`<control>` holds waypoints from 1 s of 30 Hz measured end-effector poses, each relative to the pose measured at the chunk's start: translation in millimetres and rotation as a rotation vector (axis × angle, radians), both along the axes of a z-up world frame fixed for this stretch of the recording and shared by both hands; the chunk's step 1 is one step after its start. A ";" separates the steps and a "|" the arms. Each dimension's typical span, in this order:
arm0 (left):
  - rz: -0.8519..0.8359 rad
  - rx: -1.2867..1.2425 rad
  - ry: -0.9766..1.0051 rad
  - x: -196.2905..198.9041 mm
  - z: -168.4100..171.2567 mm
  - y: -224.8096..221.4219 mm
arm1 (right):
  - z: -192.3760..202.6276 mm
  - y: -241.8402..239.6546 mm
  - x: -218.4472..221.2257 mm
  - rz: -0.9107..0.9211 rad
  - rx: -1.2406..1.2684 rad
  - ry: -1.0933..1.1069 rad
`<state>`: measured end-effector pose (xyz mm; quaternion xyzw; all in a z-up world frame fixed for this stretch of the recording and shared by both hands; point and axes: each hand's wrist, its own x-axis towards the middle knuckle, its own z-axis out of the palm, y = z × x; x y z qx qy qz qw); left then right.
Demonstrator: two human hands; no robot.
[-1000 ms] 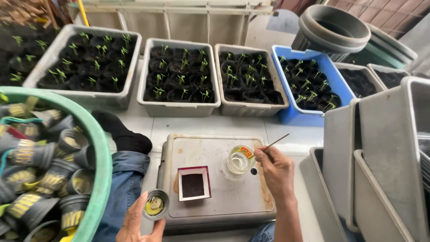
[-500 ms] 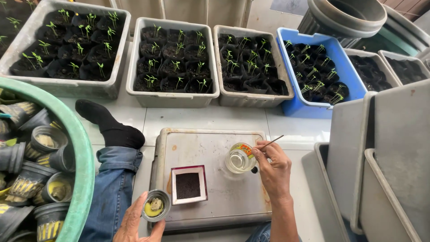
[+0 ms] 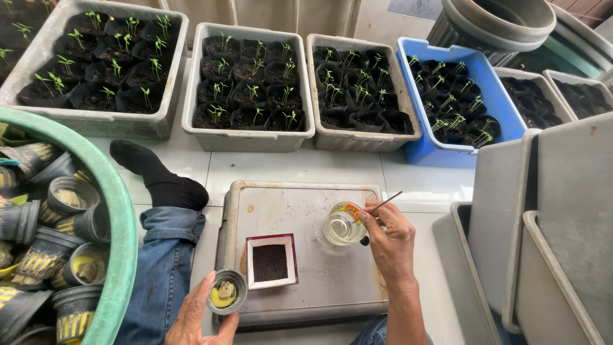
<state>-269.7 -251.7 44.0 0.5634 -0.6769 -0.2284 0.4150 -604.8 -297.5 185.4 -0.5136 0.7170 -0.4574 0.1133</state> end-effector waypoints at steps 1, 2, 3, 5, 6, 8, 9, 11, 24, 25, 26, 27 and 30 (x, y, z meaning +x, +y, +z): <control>0.000 0.001 0.000 -0.8 1.0 0.4 | -0.4 0.1 -0.1 0.000 0.001 0.000; 0.002 -0.014 0.005 -1.4 2.1 0.6 | -0.8 -0.1 -0.1 0.002 -0.001 0.001; 0.004 -0.029 0.009 -2.1 3.2 0.8 | -1.1 -0.2 -0.1 0.004 -0.003 0.001; -0.001 -0.031 0.004 -1.7 1.2 0.4 | -2.5 -0.1 -0.9 0.009 -0.008 0.001; -0.005 -0.034 0.000 -1.3 0.3 0.2 | -3.2 0.0 -1.2 0.015 -0.013 0.001; -0.008 -0.025 -0.010 -1.2 -0.2 0.2 | -1.0 0.0 -0.1 0.007 0.000 0.012; -0.010 -0.016 -0.019 -1.3 -0.6 0.1 | 0.1 -0.2 0.5 0.000 0.013 0.024; -0.006 -0.009 -0.022 -1.8 -0.9 1.0 | -0.1 0.0 0.6 0.001 0.014 0.009; 0.000 -0.063 0.022 -3.3 3.6 1.1 | 5.5 2.5 4.9 0.014 -0.001 -0.020; 0.000 -0.064 0.021 -2.6 3.3 0.4 | 7.9 3.6 5.1 0.014 -0.001 -0.021; -0.002 -0.068 0.022 -2.1 2.8 0.3 | 10.2 5.0 5.2 0.006 -0.015 -0.007; -0.004 -0.073 0.024 -1.7 2.3 0.3 | 12.4 6.4 5.2 -0.002 -0.030 0.007; -0.017 -0.076 0.021 -0.8 -1.5 0.5 | 15.3 10.3 5.9 0.029 -0.208 -0.039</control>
